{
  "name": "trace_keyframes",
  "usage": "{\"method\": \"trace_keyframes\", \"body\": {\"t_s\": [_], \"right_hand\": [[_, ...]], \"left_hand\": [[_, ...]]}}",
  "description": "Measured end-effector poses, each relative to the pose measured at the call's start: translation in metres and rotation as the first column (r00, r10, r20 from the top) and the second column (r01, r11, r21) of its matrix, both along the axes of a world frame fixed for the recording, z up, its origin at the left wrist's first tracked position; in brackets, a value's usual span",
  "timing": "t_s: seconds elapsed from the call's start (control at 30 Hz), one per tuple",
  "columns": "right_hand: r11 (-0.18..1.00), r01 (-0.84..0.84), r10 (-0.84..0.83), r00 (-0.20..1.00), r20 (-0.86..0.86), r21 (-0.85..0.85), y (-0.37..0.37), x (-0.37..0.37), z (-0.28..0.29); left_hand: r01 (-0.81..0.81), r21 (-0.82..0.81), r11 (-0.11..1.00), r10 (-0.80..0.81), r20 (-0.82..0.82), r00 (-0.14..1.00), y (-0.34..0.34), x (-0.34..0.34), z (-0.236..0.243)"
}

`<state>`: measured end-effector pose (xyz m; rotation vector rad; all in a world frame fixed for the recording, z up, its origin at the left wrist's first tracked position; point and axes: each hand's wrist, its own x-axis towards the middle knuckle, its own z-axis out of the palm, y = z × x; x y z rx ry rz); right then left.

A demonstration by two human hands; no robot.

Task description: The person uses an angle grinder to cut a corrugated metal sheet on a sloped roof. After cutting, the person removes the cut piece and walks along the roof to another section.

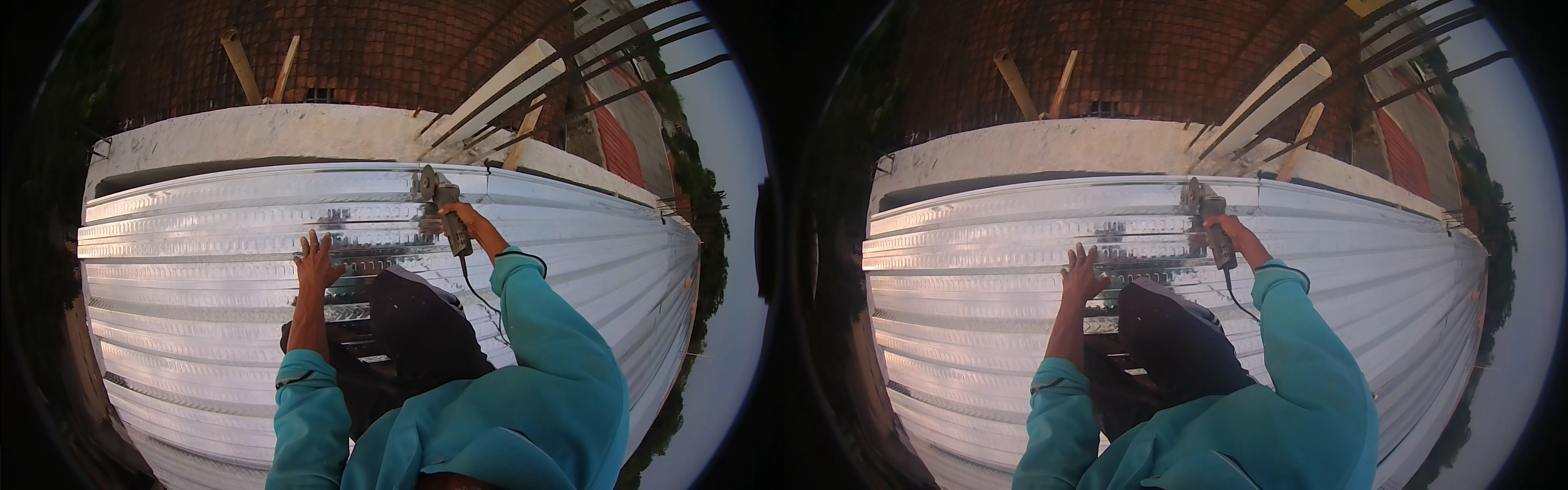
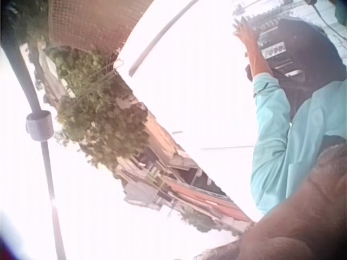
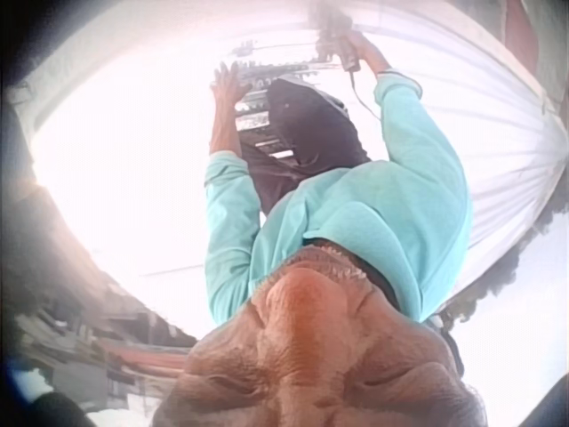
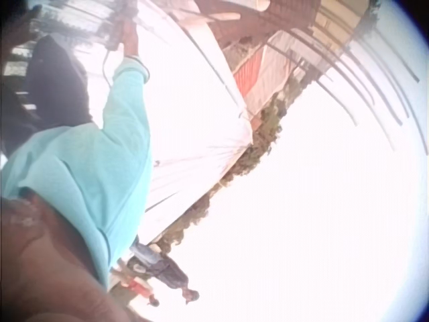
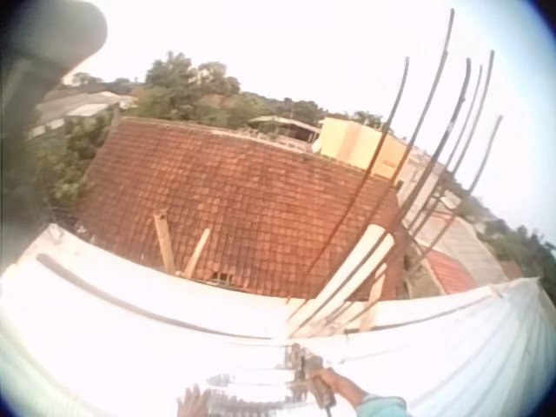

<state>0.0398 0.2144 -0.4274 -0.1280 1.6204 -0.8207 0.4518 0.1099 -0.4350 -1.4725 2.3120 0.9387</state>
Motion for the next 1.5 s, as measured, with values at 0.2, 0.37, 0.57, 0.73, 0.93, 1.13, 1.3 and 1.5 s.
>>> {"method": "trace_keyframes", "body": {"t_s": [0.2,0.37,0.57,0.73,0.93,1.13,1.3,1.5], "right_hand": [[0.999,-0.028,0.027,1.000,0.014,0.022,-0.004,-0.003,-0.003],[1.000,-0.010,0.010,1.000,-0.002,0.009,-0.008,0.005,0.002],[1.000,-0.016,0.017,0.999,-0.029,0.019,-0.012,0.011,0.006],[0.999,-0.029,0.029,1.000,-0.006,0.026,-0.008,0.000,-0.002],[1.000,-0.028,0.027,0.999,0.026,0.008,-0.008,0.000,-0.004],[1.000,-0.018,0.018,1.000,0.013,0.014,-0.014,0.014,0.010],[0.999,-0.043,0.042,0.998,0.052,0.014,-0.011,0.002,0.005],[0.999,-0.049,0.046,0.993,0.108,0.021,-0.016,0.006,-0.002]], "left_hand": [[-0.010,0.002,1.000,0.010,-0.013,1.000,0.000,0.002,-0.002],[-0.008,-0.006,1.000,0.008,-0.011,1.000,0.000,0.004,-0.003],[-0.024,0.007,1.000,0.024,-0.025,0.999,-0.001,0.007,-0.004],[0.016,-0.001,1.000,-0.016,-0.021,1.000,-0.001,0.006,-0.004],[0.020,0.002,1.000,-0.020,-0.023,1.000,-0.002,0.006,-0.005],[0.004,0.001,1.000,-0.004,-0.029,1.000,-0.002,0.011,-0.008],[0.008,-0.011,1.000,-0.008,-0.035,0.999,-0.001,0.008,-0.007],[0.003,-0.006,1.000,-0.003,-0.005,1.000,-0.002,0.012,-0.008]]}}
